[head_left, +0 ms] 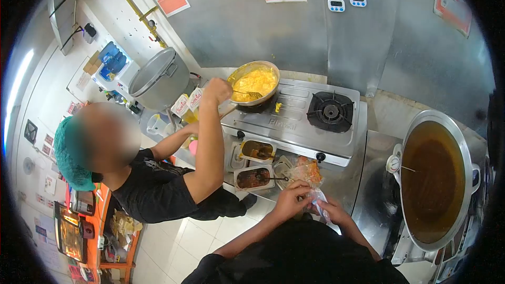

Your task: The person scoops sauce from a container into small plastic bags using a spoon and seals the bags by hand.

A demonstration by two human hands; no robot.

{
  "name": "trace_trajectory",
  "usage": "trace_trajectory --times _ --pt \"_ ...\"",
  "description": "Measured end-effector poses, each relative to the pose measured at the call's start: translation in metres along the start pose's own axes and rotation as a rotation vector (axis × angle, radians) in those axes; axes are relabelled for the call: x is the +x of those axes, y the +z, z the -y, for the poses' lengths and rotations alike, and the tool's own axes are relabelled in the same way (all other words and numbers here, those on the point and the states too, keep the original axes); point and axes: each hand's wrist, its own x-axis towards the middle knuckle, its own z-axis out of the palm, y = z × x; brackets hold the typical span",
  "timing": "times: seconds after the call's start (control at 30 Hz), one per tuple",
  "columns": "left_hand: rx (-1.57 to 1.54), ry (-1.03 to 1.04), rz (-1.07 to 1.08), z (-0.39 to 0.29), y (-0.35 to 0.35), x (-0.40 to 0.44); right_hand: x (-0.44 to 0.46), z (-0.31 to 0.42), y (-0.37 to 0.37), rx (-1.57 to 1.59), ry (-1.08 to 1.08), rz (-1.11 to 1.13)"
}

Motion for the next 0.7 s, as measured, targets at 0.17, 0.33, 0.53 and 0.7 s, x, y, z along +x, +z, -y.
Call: trace_trajectory --times 0.17,0.33,0.53,0.7 --pt "0.085 -0.056 0.109 -0.014 -0.005 0.002 0.002 -0.010 0.001 -0.048 -0.036 -0.020" --pt "0.182 0.052 0.198 0.006 -0.002 0.000 0.005 -0.033 -0.012 -0.126 0.025 0.006" --pt "0.145 -0.114 0.242 0.001 -0.004 -0.002 0.005 -0.032 -0.012 0.149 0.017 -0.125" --pt "0.226 -0.079 0.162 0.020 0.006 -0.013 0.014 -0.005 -0.002 0.118 -0.012 -0.012"
